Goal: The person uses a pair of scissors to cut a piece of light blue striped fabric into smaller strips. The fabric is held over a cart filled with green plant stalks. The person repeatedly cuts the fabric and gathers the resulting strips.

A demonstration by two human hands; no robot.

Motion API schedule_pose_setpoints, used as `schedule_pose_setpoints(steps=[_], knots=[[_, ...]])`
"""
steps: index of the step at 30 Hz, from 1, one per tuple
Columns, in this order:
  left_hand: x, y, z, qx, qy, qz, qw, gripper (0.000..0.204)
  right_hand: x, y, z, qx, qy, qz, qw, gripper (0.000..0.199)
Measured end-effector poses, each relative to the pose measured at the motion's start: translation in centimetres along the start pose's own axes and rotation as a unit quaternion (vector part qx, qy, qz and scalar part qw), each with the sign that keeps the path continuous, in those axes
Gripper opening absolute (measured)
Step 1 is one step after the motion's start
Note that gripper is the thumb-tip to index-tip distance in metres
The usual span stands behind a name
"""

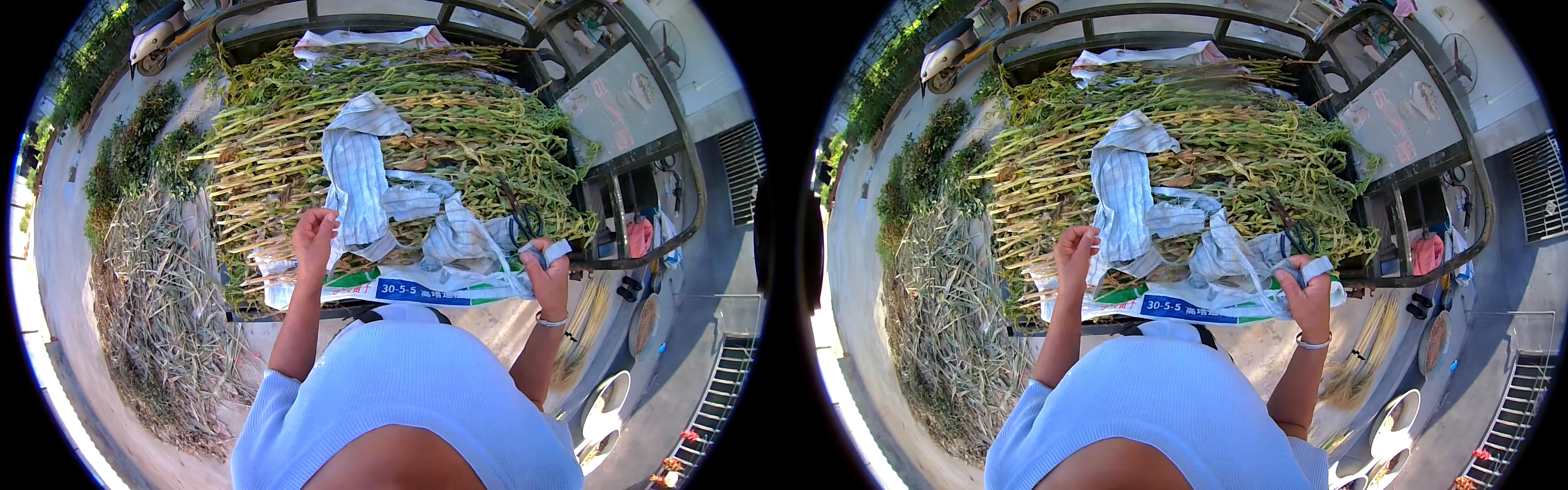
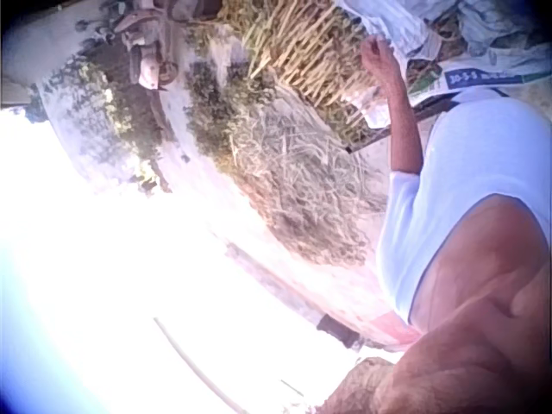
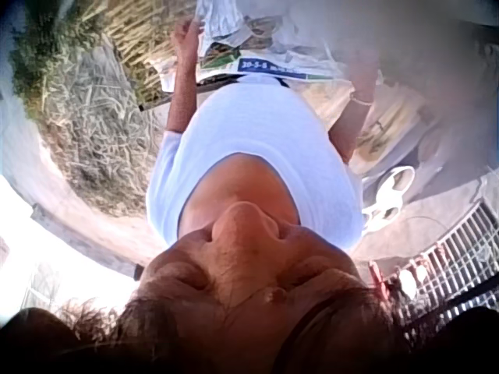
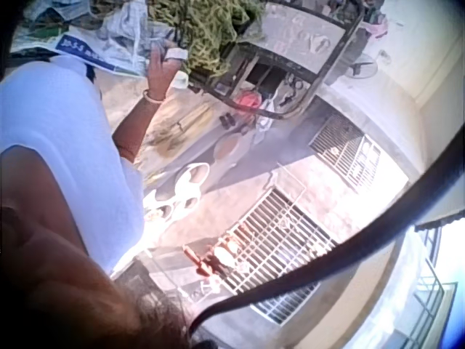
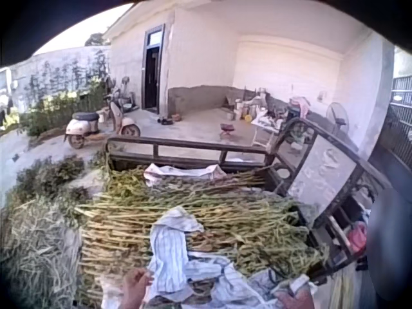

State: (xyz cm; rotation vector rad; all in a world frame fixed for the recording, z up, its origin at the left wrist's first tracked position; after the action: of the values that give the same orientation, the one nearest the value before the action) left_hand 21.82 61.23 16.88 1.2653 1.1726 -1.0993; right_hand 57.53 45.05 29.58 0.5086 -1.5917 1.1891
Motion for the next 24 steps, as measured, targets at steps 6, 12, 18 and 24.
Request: schedule_pose_setpoints(steps=[6,12,18,24], knots=[[-0.5,-0.2,-12.1,-0.031,0.216,-0.175,0.96,0.009,-3.5,-5.7,1.9,-0.171,0.106,-0.181,0.963,0.013],[-0.9,9.6,-20.3,0.05,0.35,-0.46,0.814,0.043,-3.8,-4.9,2.6,-0.188,0.029,0.113,0.975,0.014],[1.1,17.9,-22.5,0.216,0.352,-0.606,0.679,0.056,-5.3,-5.2,2.9,-0.117,0.042,0.151,0.981,0.015],[6.3,18.0,-23.8,0.318,0.225,-0.595,0.703,0.02,-6.1,-6.4,2.6,-0.187,0.04,0.074,0.979,0.018]])
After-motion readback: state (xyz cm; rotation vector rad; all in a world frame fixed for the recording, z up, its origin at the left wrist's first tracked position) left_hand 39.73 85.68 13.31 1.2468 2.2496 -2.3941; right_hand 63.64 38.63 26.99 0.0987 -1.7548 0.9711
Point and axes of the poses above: each hand's wrist, its own z-axis away from the middle knuckle, its own y-axis out of the palm, x = y × z, the point moved 5 cm from there along -z, towards the middle knuckle, and after that the axes turned 11 degrees about y, right-handed, at the moved point
